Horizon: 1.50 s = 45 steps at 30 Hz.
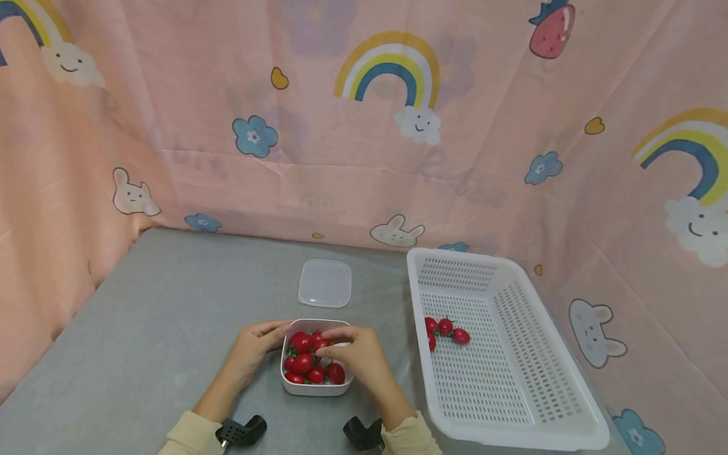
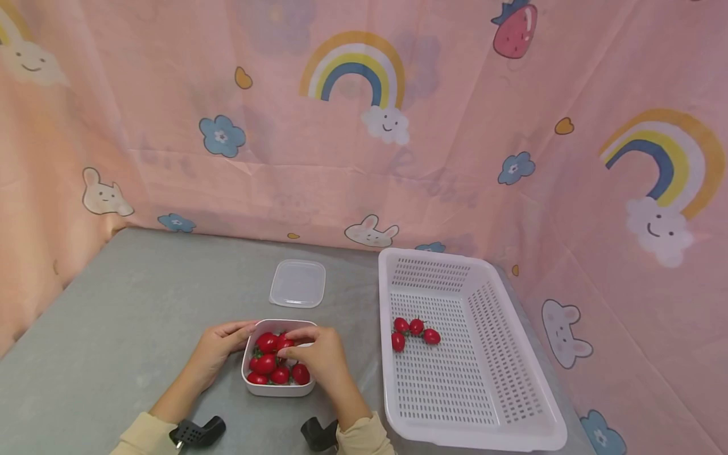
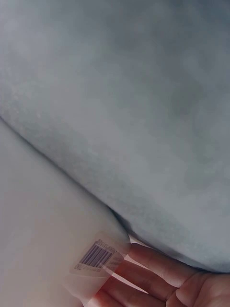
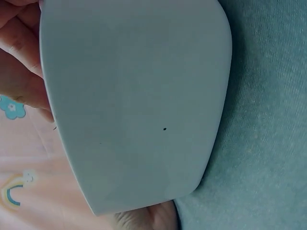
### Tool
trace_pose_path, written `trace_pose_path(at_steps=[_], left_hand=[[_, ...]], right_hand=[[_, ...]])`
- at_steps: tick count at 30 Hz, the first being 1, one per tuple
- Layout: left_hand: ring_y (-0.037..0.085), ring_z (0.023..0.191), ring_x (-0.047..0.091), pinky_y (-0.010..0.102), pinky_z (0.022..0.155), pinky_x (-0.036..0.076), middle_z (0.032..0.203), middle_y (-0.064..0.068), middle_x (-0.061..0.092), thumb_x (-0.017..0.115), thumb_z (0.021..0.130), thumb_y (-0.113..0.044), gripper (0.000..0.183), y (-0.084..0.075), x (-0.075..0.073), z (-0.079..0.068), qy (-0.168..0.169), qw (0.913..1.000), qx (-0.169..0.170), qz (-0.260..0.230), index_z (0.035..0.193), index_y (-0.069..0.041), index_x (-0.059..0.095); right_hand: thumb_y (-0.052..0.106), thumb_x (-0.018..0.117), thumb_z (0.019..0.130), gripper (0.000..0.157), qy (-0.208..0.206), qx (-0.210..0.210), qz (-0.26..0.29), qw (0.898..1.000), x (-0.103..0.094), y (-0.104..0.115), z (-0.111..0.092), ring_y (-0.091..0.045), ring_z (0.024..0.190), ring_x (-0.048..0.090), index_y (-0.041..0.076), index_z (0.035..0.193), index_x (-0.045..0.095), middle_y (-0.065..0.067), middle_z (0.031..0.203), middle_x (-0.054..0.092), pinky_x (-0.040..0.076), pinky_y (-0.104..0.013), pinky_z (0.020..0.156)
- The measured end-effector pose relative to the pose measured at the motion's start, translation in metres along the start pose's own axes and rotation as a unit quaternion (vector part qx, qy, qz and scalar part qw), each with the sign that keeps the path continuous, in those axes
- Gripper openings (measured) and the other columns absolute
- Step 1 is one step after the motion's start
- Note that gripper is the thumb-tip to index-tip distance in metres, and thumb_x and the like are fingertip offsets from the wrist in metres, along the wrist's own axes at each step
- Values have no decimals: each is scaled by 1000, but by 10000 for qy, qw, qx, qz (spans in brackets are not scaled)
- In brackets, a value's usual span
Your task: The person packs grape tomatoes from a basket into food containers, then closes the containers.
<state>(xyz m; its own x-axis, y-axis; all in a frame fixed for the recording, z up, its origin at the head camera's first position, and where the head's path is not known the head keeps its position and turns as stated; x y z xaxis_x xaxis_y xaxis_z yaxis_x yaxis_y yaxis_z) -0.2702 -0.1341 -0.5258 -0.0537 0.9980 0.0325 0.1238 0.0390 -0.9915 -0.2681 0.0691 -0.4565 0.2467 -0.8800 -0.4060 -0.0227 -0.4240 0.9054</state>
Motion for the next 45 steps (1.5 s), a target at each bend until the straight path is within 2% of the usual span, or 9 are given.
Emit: trace_pose_path(at_steps=[9, 16, 25, 33, 40, 43, 45], left_hand=[[2, 87, 70, 21, 81, 55, 99, -5, 77, 68, 94, -16, 36, -2, 1, -1, 41, 10000, 35, -14, 118, 10, 67], [2, 88, 70, 20, 82, 55, 106, 3, 76, 67, 95, -16, 35, -3, 1, -2, 40, 10000, 25, 36, 119, 9, 67], [2, 89, 70, 20, 82, 55, 107, 4, 76, 67, 95, -17, 35, -2, 1, -1, 64, 10000, 36, 56, 119, 9, 67], [2, 89, 70, 20, 83, 55, 105, 1, 77, 67, 95, -16, 36, -2, 1, -1, 90, 9999, 31, -31, 119, 10, 67], [4, 88, 71, 21, 82, 55, 103, 1, 77, 67, 94, -16, 36, -2, 1, -1, 86, 9999, 23, -54, 119, 10, 67], [4, 88, 71, 21, 81, 55, 102, 0, 77, 68, 94, -16, 35, -1, 1, 0, 55, 10000, 22, -37, 117, 10, 68], [4, 88, 71, 21, 82, 55, 101, -2, 77, 68, 94, -16, 35, -1, 0, 0, 48, 10000, 28, -25, 117, 9, 68]], right_hand=[[15, 86, 76, 22, 194, -137, -181, 9996, 1, 1, 1, -19, 98, 63, 7, 95, 80, -9, 99, 77, 52, -38, 84], [13, 85, 76, 22, 321, -172, -134, 9992, 1, 1, 1, -19, 96, 65, 6, 95, 80, -10, 98, 77, 54, -34, 81], [14, 85, 77, 21, 335, -54, -85, 9994, 1, -1, 1, -17, 95, 66, 5, 95, 80, -10, 98, 77, 57, -33, 80], [15, 84, 78, 21, 332, 88, 41, 9994, 1, 1, 2, -16, 89, 63, 5, 96, 79, -10, 99, 77, 55, -28, 71], [13, 82, 80, 24, 43, 23, 522, 9986, -2, 14, 1, -17, 89, 71, 0, 100, 77, -13, 98, 77, 56, -34, 86], [14, 81, 81, 27, -13, -44, 735, 9973, -4, 24, -1, -17, 84, 73, -1, 102, 76, -13, 99, 77, 57, -35, 86], [17, 81, 81, 27, -53, -68, 745, 9972, -6, 31, -1, -17, 86, 71, 0, 103, 76, -12, 100, 77, 57, -35, 86]])
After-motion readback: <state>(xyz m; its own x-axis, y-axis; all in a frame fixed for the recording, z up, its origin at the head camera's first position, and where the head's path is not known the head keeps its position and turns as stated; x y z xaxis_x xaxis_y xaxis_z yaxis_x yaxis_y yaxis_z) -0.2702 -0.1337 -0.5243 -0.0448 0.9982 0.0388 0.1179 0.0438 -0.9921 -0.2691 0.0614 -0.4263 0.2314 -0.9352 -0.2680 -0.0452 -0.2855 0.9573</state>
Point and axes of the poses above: each hand's wrist, its own z-axis towards the middle knuckle, its own x-axis out of the palm, y = z × x, the point moved 7 cm from there along z, towards the middle knuckle
